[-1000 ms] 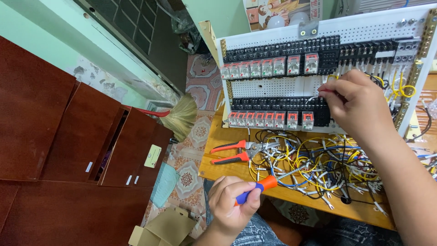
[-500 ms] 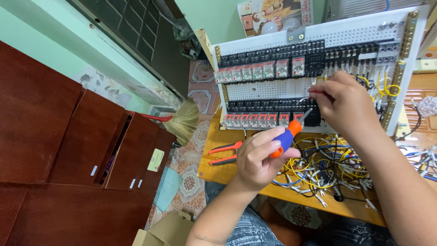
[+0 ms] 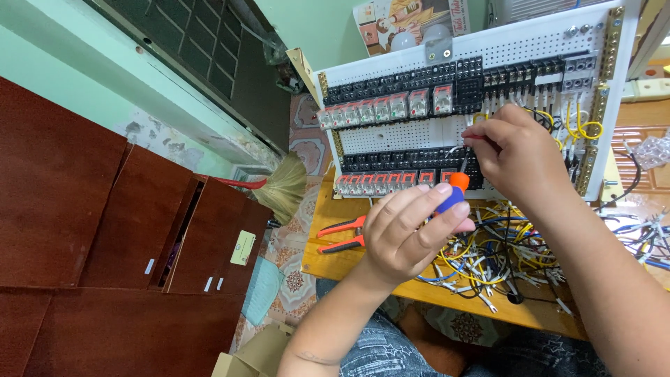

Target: Connecting and securing wires to an electrical relay board using a screwdriver and pliers.

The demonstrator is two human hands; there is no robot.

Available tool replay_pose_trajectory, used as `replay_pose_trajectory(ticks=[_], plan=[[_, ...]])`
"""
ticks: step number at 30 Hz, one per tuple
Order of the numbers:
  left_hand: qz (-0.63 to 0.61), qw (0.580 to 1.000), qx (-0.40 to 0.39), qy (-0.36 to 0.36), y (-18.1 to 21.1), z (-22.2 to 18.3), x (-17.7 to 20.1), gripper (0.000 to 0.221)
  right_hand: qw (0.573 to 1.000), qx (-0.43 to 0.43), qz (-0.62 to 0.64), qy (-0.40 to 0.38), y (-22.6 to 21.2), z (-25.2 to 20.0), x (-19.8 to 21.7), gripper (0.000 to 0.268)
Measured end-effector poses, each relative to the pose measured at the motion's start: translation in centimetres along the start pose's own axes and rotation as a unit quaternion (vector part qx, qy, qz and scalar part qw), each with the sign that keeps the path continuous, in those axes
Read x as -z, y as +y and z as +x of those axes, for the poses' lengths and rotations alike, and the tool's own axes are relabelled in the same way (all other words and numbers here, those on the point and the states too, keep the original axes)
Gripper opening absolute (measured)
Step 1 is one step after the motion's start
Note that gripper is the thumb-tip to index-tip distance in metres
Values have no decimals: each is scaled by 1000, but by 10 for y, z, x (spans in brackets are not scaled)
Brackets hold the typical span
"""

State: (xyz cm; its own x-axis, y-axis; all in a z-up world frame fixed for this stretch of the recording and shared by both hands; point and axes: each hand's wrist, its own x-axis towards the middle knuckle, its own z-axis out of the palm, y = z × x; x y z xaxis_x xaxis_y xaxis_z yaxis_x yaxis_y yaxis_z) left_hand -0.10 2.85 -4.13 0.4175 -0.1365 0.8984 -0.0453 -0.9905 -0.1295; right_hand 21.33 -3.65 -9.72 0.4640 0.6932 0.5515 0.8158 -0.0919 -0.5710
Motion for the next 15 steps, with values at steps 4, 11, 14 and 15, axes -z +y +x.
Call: replay_pose_trajectory(ticks=[4,11,14,15], plan=[[-66,996,45,-29,3,-2,5,43,1000,-3,1,-6,1,1,0,9],[87,994,-9,-71,8,-2,8,35,1000,-6,7,-4,2,1,-1,9],[81,996,-2,-21,7,-3,6,38,1000,-8,9,-4,2,0,-1,9],[60,998,-3,16,6,-2,4,29,1000,-9,6,-6,2,1,-1,9]])
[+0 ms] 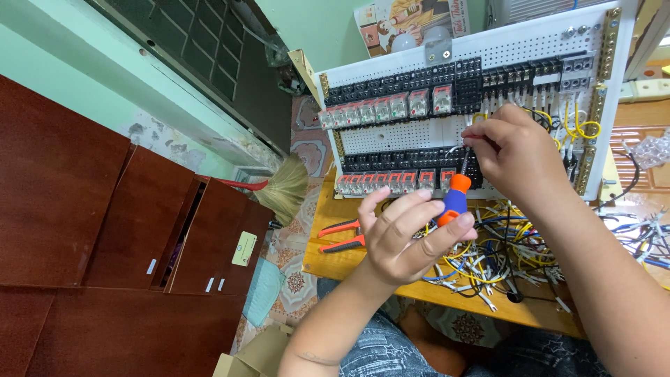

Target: Connecting and securing wires to an electrical relay board using a screwdriver and pliers.

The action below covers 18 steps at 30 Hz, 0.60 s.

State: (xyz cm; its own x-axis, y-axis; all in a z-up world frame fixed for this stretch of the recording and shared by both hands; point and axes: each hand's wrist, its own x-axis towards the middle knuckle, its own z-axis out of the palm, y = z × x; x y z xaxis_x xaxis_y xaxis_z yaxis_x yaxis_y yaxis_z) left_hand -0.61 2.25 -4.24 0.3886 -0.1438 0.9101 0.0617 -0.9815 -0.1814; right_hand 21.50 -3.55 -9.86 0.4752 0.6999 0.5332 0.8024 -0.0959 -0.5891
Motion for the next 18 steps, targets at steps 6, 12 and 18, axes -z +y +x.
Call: replay_pose_trajectory(ticks=[6,12,18], plan=[[-23,999,-19,-45,0,-11,-1,28,1000,1,-3,-2,0,0,0,11],[56,998,-8,-1,1,-17,-1,35,1000,3,-10,3,0,-1,0,10],[22,998,-25,-49,3,-17,3,23,999,25,-36,-1,-4,-2,3,9]])
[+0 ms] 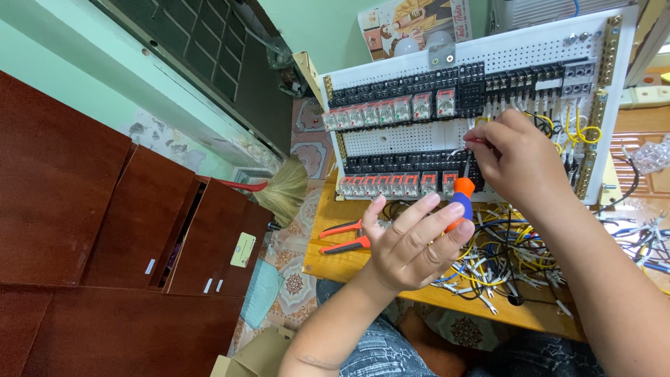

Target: Connecting and securing wires to an electrical relay board using a screwdriver and pliers.

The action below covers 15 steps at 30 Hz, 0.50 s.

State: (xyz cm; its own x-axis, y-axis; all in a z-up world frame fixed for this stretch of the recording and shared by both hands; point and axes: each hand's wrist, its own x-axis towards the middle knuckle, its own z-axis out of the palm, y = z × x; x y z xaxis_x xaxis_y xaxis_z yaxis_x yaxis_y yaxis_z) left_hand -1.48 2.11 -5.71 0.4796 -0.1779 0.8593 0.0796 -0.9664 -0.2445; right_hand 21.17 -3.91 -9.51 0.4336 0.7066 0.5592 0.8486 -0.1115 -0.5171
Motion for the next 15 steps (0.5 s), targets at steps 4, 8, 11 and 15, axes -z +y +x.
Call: replay_pose_trajectory(ticks=[4,8,11,15], plan=[[-57,998,9,-25,-1,-1,5,30,1000,7,-2,4,-4,-1,7,17],[-57,998,27,18,-3,6,6,34,989,138,39,28,-3,2,18,15],[-53,998,16,3,-4,6,10,29,980,190,24,48,-4,6,25,14],[-41,999,10,-19,-4,9,11,21,974,221,-9,52,3,6,30,14]])
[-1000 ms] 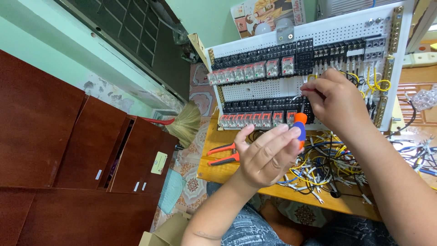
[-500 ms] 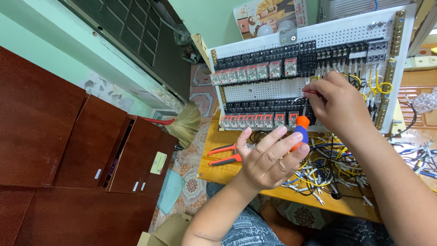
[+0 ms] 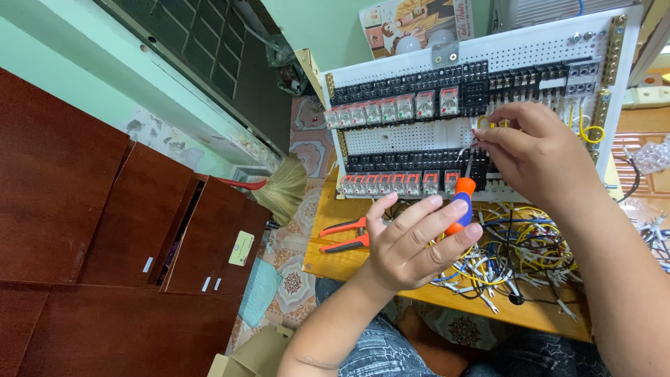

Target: Connecting and securing wires to an electrical relay board using a screwdriver and pliers.

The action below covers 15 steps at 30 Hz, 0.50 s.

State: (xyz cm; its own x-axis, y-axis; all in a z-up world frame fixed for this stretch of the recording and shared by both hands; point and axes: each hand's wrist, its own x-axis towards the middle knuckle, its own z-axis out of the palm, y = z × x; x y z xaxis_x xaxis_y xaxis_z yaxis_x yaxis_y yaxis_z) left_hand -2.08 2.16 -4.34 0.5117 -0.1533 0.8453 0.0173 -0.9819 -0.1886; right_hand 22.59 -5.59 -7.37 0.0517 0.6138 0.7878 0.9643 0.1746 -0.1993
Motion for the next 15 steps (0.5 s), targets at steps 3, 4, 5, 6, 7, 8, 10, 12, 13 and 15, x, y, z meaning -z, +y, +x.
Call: replay_pose_trajectory(ticks=[3,4,5,6,7,8,10,12,13,15], plan=[[5,1000,7,6,-1,-2,-3,25,1000,-1,-14,-7,0,1,1,16],[5,1000,6,5,-1,-3,-5,25,1000,-2,-14,-7,1,-1,-2,16],[-14,1000,19,21,-2,-4,-7,24,1000,-11,10,3,3,-2,-4,11],[-33,998,32,36,-2,-5,-9,29,999,-19,33,14,4,-4,-7,6],[-34,998,31,36,-2,-3,-9,29,999,-20,32,14,5,-6,-8,6],[-34,999,28,32,-3,-1,-8,27,999,-29,42,13,6,-7,-10,9],[-33,999,24,28,-3,-1,-9,25,998,-39,51,11,9,-10,-14,14],[-66,997,35,-1,-3,-5,-13,26,998,-36,45,15,12,-13,-17,18],[-67,997,34,-1,-3,-2,-12,26,998,-36,44,16,10,-12,-16,18],[-17,999,25,-22,-1,1,-7,29,1000,-20,16,16,5,-9,-14,22]])
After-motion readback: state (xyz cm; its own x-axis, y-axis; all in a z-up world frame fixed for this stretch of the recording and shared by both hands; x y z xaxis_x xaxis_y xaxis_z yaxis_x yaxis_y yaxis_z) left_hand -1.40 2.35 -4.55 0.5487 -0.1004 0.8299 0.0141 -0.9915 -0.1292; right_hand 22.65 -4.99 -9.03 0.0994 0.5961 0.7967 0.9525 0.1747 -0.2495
